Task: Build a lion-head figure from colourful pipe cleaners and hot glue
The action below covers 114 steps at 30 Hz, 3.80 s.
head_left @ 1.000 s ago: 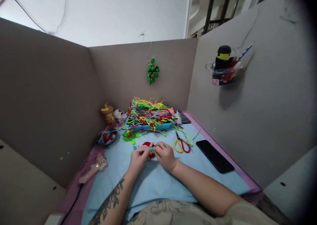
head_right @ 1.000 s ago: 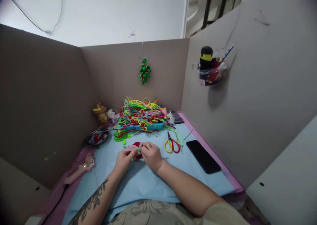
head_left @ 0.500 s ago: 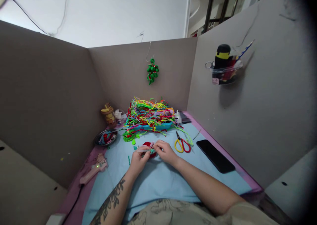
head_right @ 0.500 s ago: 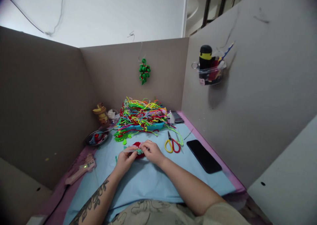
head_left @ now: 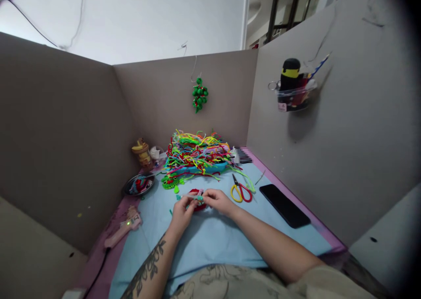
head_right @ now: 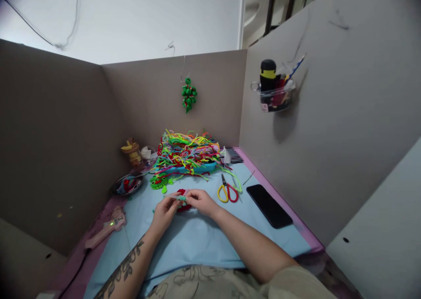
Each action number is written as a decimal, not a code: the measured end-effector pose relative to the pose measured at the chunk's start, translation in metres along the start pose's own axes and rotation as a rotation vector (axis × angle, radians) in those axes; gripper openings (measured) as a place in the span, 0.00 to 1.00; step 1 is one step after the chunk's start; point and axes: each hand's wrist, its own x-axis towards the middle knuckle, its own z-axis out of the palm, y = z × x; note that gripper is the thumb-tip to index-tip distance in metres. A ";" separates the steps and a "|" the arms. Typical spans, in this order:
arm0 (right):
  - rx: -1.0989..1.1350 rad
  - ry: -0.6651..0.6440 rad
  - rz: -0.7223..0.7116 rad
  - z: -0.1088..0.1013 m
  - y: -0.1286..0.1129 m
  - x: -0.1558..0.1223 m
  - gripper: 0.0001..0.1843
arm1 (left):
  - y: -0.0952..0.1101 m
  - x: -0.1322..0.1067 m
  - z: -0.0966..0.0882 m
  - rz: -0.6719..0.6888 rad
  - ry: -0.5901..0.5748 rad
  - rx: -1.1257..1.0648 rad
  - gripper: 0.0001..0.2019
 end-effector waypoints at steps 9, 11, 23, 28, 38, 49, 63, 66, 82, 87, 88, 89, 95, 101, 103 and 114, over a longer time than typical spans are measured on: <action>-0.009 0.017 -0.028 0.006 0.000 -0.001 0.15 | -0.002 -0.001 -0.001 0.004 0.042 0.119 0.08; -0.040 0.054 -0.049 0.006 -0.001 -0.002 0.13 | -0.001 -0.001 0.000 -0.015 0.035 0.094 0.08; -0.475 0.301 -0.328 0.008 0.000 -0.005 0.06 | 0.003 0.003 0.006 -0.234 -0.045 -0.363 0.12; -0.589 0.338 -0.343 0.009 0.003 -0.006 0.06 | 0.007 0.004 0.009 -0.270 -0.008 -0.503 0.13; -0.730 0.363 -0.394 0.013 0.001 -0.009 0.05 | 0.012 0.005 0.011 -0.329 0.068 -0.538 0.13; -0.618 0.337 -0.365 0.016 -0.004 -0.009 0.07 | 0.011 0.003 0.007 -0.299 0.093 -0.402 0.13; -0.413 0.071 -0.332 0.005 -0.008 -0.008 0.06 | 0.013 -0.001 -0.004 0.080 -0.025 -0.055 0.07; -0.404 0.123 -0.347 0.006 -0.007 -0.008 0.06 | 0.008 0.000 -0.002 0.033 -0.031 -0.072 0.08; -0.661 0.344 -0.374 0.002 -0.002 -0.007 0.08 | 0.006 0.002 0.005 -0.226 -0.036 -0.296 0.15; -0.810 0.354 -0.363 0.004 0.001 -0.009 0.09 | 0.006 0.004 0.009 -0.278 -0.027 -0.392 0.16; -0.830 0.354 -0.360 0.004 0.002 -0.009 0.10 | 0.006 0.004 0.010 -0.281 -0.027 -0.412 0.16; -0.847 0.353 -0.358 0.005 0.003 -0.009 0.10 | 0.005 0.004 0.010 -0.282 -0.028 -0.428 0.16; -0.947 0.360 -0.394 0.006 0.006 -0.009 0.11 | -0.001 0.003 0.010 -0.297 -0.045 -0.483 0.17; -0.891 0.376 -0.380 0.003 0.006 -0.007 0.09 | 0.006 0.005 0.007 -0.280 -0.005 -0.444 0.17; -0.856 0.382 -0.373 0.002 0.006 -0.007 0.08 | 0.005 0.006 0.006 -0.281 -0.006 -0.435 0.17; -1.016 0.387 -0.436 0.003 0.005 -0.007 0.12 | 0.007 0.004 0.007 -0.313 -0.075 -0.563 0.19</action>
